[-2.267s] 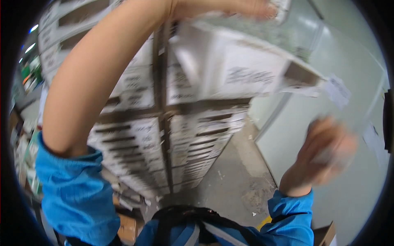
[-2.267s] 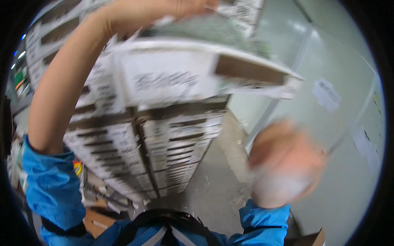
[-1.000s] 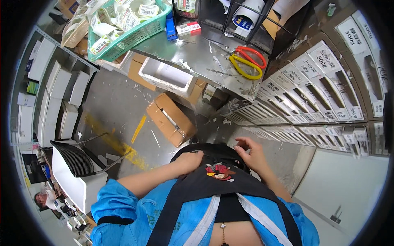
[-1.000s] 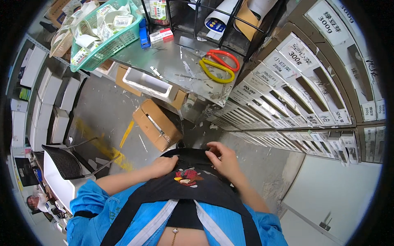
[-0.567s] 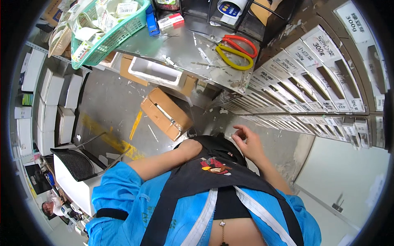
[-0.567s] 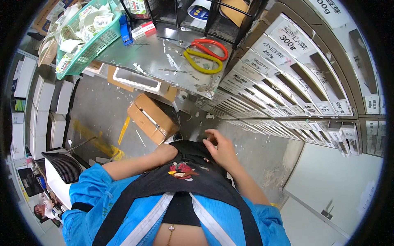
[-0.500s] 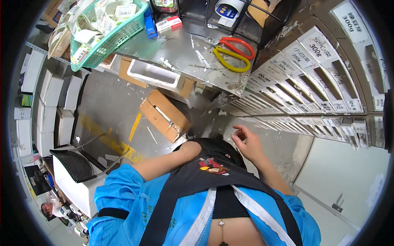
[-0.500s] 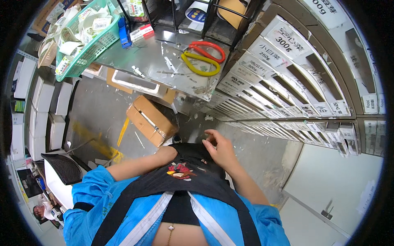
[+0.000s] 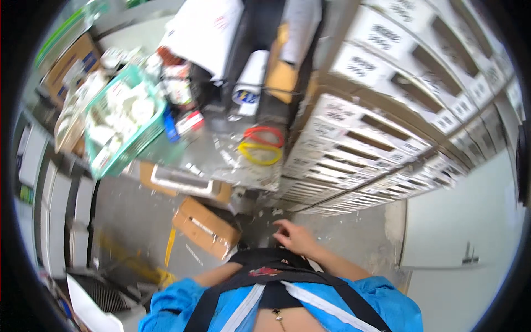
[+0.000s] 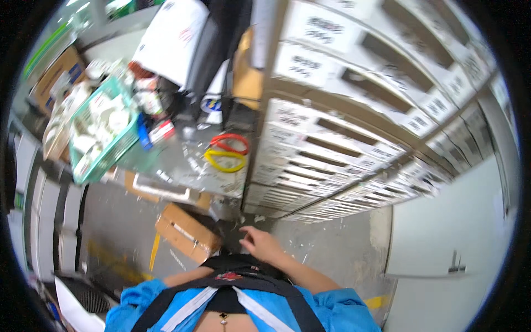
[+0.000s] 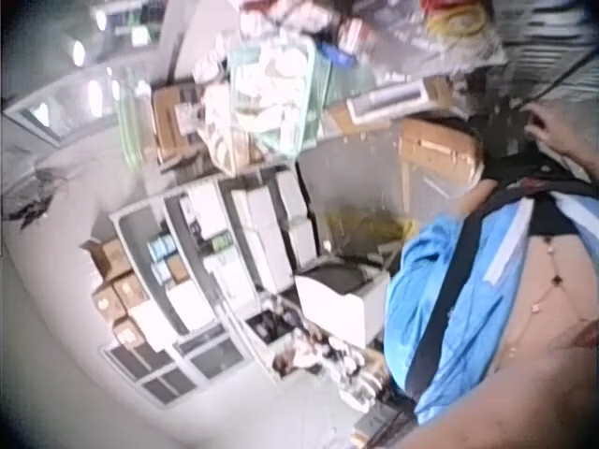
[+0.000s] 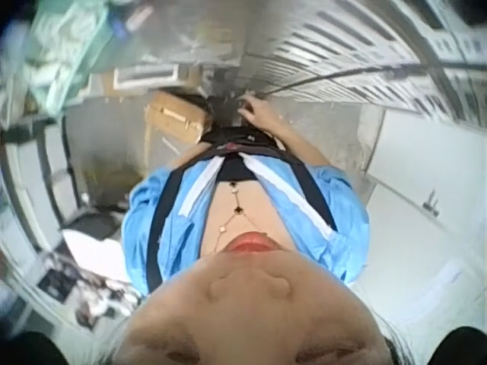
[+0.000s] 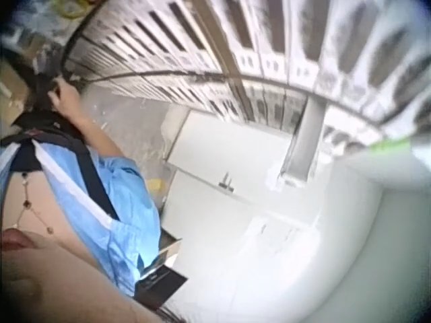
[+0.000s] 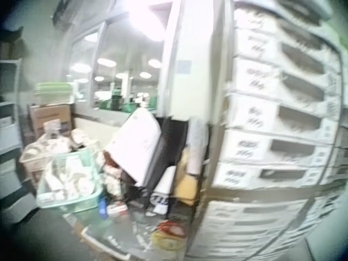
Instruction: Sorting and storing various product labels into a multi-drawer storage unit.
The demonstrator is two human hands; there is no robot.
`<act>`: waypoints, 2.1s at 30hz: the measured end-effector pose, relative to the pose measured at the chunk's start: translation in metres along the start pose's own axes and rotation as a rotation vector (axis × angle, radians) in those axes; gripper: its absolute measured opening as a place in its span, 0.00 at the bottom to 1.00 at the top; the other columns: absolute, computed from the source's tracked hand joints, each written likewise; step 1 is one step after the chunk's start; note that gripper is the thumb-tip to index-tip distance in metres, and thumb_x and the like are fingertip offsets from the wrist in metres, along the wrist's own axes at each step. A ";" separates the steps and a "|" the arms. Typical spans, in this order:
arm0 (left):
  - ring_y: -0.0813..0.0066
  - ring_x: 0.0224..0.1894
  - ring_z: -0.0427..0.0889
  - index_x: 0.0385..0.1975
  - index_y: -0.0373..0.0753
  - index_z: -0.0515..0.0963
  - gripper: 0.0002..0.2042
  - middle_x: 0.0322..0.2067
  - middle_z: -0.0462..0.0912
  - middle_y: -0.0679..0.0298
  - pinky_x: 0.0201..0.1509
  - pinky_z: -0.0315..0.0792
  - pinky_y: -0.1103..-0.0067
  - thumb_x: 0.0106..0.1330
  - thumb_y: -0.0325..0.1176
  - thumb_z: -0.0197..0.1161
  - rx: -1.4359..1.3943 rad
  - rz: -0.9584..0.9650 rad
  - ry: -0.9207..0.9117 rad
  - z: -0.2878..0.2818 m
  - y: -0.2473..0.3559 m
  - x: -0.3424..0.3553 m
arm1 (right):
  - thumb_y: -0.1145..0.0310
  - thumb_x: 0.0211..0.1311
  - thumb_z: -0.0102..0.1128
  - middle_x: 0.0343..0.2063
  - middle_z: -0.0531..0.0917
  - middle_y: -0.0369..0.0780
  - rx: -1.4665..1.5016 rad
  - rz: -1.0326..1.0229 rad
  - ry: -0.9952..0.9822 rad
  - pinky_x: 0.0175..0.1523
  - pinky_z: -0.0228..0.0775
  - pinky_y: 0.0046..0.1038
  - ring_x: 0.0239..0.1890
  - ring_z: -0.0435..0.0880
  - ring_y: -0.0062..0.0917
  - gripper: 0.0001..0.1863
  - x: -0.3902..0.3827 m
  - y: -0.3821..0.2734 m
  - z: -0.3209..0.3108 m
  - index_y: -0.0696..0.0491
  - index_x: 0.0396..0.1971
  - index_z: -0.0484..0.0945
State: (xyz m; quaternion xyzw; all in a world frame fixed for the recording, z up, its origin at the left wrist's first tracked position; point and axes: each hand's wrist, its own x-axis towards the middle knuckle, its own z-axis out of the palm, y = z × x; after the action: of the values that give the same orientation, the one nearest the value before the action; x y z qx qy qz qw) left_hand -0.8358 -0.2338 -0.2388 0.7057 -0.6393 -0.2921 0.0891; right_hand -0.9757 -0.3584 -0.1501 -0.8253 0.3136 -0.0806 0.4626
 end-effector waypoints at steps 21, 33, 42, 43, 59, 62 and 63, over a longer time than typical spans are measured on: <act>0.62 0.31 0.82 0.33 0.39 0.80 0.09 0.27 0.82 0.58 0.35 0.75 0.74 0.58 0.34 0.58 -0.258 0.301 -0.060 -0.051 0.002 -0.035 | 0.63 0.60 0.51 0.62 0.58 0.49 -1.010 -0.619 1.902 0.66 0.42 0.36 0.65 0.54 0.36 0.32 -0.179 -0.166 -0.338 0.61 0.61 0.53; 0.63 0.37 0.80 0.34 0.40 0.79 0.11 0.34 0.81 0.60 0.39 0.74 0.71 0.49 0.26 0.64 -0.217 0.600 0.581 -0.169 0.126 -0.019 | 0.58 0.62 0.51 0.62 0.57 0.49 -0.878 -0.640 1.512 0.67 0.41 0.35 0.66 0.52 0.40 0.31 -0.073 -0.121 -0.456 0.59 0.61 0.56; 0.67 0.37 0.71 0.44 0.45 0.71 0.18 0.38 0.73 0.60 0.51 0.60 0.69 0.54 0.40 0.64 0.293 0.908 1.348 -0.346 0.185 -0.154 | 0.81 0.55 0.55 0.34 0.81 0.44 -0.356 -1.006 0.922 0.45 0.69 0.22 0.36 0.79 0.23 0.15 -0.033 -0.093 -0.318 0.62 0.44 0.72; 0.67 0.36 0.71 0.43 0.45 0.71 0.18 0.38 0.74 0.60 0.51 0.60 0.69 0.54 0.39 0.64 0.290 0.899 1.342 -0.347 0.173 -0.157 | 0.81 0.54 0.55 0.31 0.81 0.43 -0.319 -0.963 0.876 0.43 0.69 0.22 0.33 0.79 0.22 0.14 -0.019 -0.088 -0.307 0.62 0.43 0.73; 0.68 0.33 0.70 0.28 0.46 0.73 0.07 0.30 0.74 0.66 0.47 0.61 0.68 0.52 0.36 0.61 0.478 1.181 1.262 -0.398 0.069 -0.194 | 0.77 0.56 0.56 0.22 0.81 0.36 0.101 -0.394 0.866 0.35 0.69 0.18 0.26 0.77 0.15 0.10 -0.010 -0.046 -0.148 0.59 0.39 0.75; 0.69 0.32 0.70 0.26 0.46 0.73 0.05 0.28 0.74 0.68 0.46 0.62 0.68 0.51 0.35 0.60 0.305 1.244 1.127 -0.398 0.061 -0.161 | 0.76 0.57 0.56 0.21 0.80 0.35 0.173 -0.292 0.960 0.35 0.68 0.19 0.27 0.77 0.15 0.10 -0.017 -0.028 -0.143 0.59 0.40 0.74; 0.69 0.32 0.70 0.25 0.46 0.73 0.04 0.28 0.74 0.68 0.45 0.62 0.68 0.51 0.35 0.60 0.267 1.288 1.083 -0.391 0.053 -0.149 | 0.76 0.57 0.56 0.21 0.80 0.34 0.221 -0.254 1.001 0.35 0.68 0.18 0.26 0.77 0.14 0.10 -0.024 -0.014 -0.140 0.59 0.40 0.74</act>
State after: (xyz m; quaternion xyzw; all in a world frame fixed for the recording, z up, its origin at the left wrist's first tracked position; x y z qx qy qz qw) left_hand -0.6770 -0.1974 0.1498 0.2511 -0.8143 0.2715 0.4474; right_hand -1.0480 -0.4385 -0.0569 -0.6635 0.3833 -0.5528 0.3273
